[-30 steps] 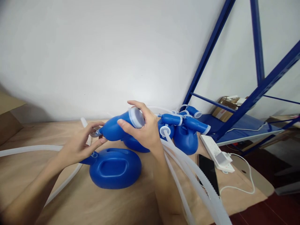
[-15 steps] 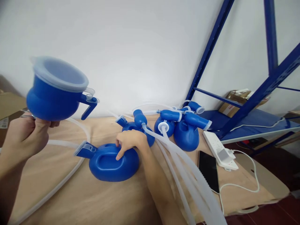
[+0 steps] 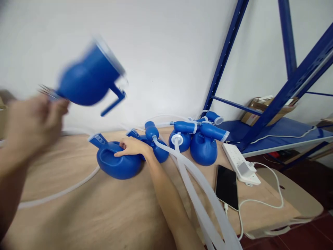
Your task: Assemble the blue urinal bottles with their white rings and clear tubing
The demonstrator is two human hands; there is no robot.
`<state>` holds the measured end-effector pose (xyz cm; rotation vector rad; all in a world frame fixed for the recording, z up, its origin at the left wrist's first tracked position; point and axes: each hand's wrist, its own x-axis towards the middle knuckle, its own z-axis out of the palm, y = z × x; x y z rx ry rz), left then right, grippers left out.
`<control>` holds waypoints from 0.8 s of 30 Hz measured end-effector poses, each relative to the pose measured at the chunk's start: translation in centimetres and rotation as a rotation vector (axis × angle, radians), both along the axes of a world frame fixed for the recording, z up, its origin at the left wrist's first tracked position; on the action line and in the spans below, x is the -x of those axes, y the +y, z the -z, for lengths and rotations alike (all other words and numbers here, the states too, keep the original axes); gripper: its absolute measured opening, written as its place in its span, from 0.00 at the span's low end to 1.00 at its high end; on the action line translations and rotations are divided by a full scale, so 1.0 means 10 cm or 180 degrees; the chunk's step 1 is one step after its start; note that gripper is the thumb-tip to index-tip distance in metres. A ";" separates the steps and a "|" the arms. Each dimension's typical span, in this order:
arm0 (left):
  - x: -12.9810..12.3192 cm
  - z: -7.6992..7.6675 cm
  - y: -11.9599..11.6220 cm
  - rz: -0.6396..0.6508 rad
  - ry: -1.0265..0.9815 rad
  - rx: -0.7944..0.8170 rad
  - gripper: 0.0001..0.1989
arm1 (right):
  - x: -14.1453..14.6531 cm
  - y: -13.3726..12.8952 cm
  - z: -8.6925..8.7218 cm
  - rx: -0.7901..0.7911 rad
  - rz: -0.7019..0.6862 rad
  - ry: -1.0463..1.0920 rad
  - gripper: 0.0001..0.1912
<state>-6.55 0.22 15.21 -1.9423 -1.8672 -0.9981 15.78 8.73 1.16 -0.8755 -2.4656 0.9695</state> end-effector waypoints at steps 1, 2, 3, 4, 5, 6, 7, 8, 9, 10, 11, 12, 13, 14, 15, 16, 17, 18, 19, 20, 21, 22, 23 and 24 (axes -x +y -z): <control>-0.09 0.14 -0.01 -0.0157 0.0268 0.0134 0.25 | 0.01 -0.01 -0.01 -0.0207 0.0116 0.0156 0.20; -0.16 0.27 -0.01 -0.0131 0.0439 0.0407 0.23 | 0.01 -0.02 -0.03 -0.0394 0.0256 0.0268 0.21; -0.20 0.40 -0.01 -0.0075 0.0558 0.0649 0.21 | 0.01 -0.04 -0.06 -0.0557 0.0419 0.0341 0.21; -0.22 0.51 -0.01 -0.0062 0.0626 0.0853 0.20 | 0.01 -0.06 -0.08 -0.0700 0.0588 0.0385 0.21; -0.22 0.60 -0.01 -0.0072 0.0668 0.0999 0.19 | 0.00 -0.08 -0.11 -0.0811 0.0733 0.0421 0.21; -0.21 0.67 -0.02 -0.0145 0.0718 0.1050 0.19 | 0.00 -0.10 -0.13 -0.0880 0.0836 0.0460 0.21; -0.19 0.72 -0.02 -0.0263 0.0788 0.1041 0.19 | -0.01 -0.12 -0.15 -0.0902 0.0886 0.0504 0.21; -0.18 0.76 -0.03 -0.0383 0.0873 0.1013 0.20 | -0.02 -0.13 -0.17 -0.0887 0.0889 0.0552 0.20; -0.17 0.78 -0.03 -0.0484 0.0962 0.0985 0.20 | -0.02 -0.14 -0.17 -0.0861 0.0861 0.0594 0.20; -0.17 0.79 -0.03 -0.0559 0.1044 0.0976 0.21 | -0.02 -0.15 -0.18 -0.0843 0.0825 0.0625 0.20; -0.18 0.79 -0.03 -0.0617 0.1111 0.0995 0.21 | -0.01 -0.16 -0.18 -0.0846 0.0801 0.0649 0.20; -0.21 0.79 -0.02 -0.0636 0.1170 0.1033 0.22 | 0.00 -0.17 -0.18 -0.0862 0.0802 0.0675 0.19; -0.24 0.80 -0.01 -0.0627 0.1219 0.1074 0.22 | 0.01 -0.18 -0.18 -0.0872 0.0816 0.0715 0.19; -0.27 0.80 0.00 -0.0606 0.1250 0.1122 0.22 | 0.02 -0.19 -0.18 -0.0864 0.0834 0.0775 0.18; -0.30 0.81 0.00 -0.0591 0.1261 0.1167 0.22 | 0.03 -0.20 -0.19 -0.0833 0.0855 0.0851 0.19; -0.32 0.82 0.01 -0.0587 0.1253 0.1203 0.22 | 0.04 -0.21 -0.19 -0.0791 0.0893 0.0920 0.19; -0.32 0.83 0.00 -0.0595 0.1232 0.1233 0.23 | 0.05 -0.22 -0.20 -0.0755 0.0975 0.0958 0.20; -0.31 0.84 -0.01 -0.0588 0.1215 0.1264 0.24 | 0.05 -0.22 -0.21 -0.0732 0.1107 0.0956 0.21; -0.29 0.85 -0.03 -0.0560 0.1217 0.1287 0.25 | 0.05 -0.22 -0.21 -0.0728 0.1272 0.0921 0.20; -0.25 0.86 -0.05 -0.0504 0.1248 0.1293 0.25 | 0.05 -0.21 -0.22 -0.0743 0.1446 0.0865 0.20; -0.21 0.86 -0.07 -0.0431 0.1288 0.1291 0.26 | 0.05 -0.19 -0.22 -0.0767 0.1596 0.0804 0.19; -0.15 0.86 -0.09 -0.0360 0.1322 0.1295 0.26 | 0.05 -0.18 -0.21 -0.0787 0.1698 0.0756 0.18; -0.10 0.85 -0.11 -0.0298 0.1347 0.1289 0.26 | 0.06 -0.16 -0.21 -0.0793 0.1747 0.0727 0.17; -0.04 0.84 -0.12 -0.0254 0.1372 0.1267 0.26 | 0.06 -0.14 -0.20 -0.0786 0.1755 0.0704 0.17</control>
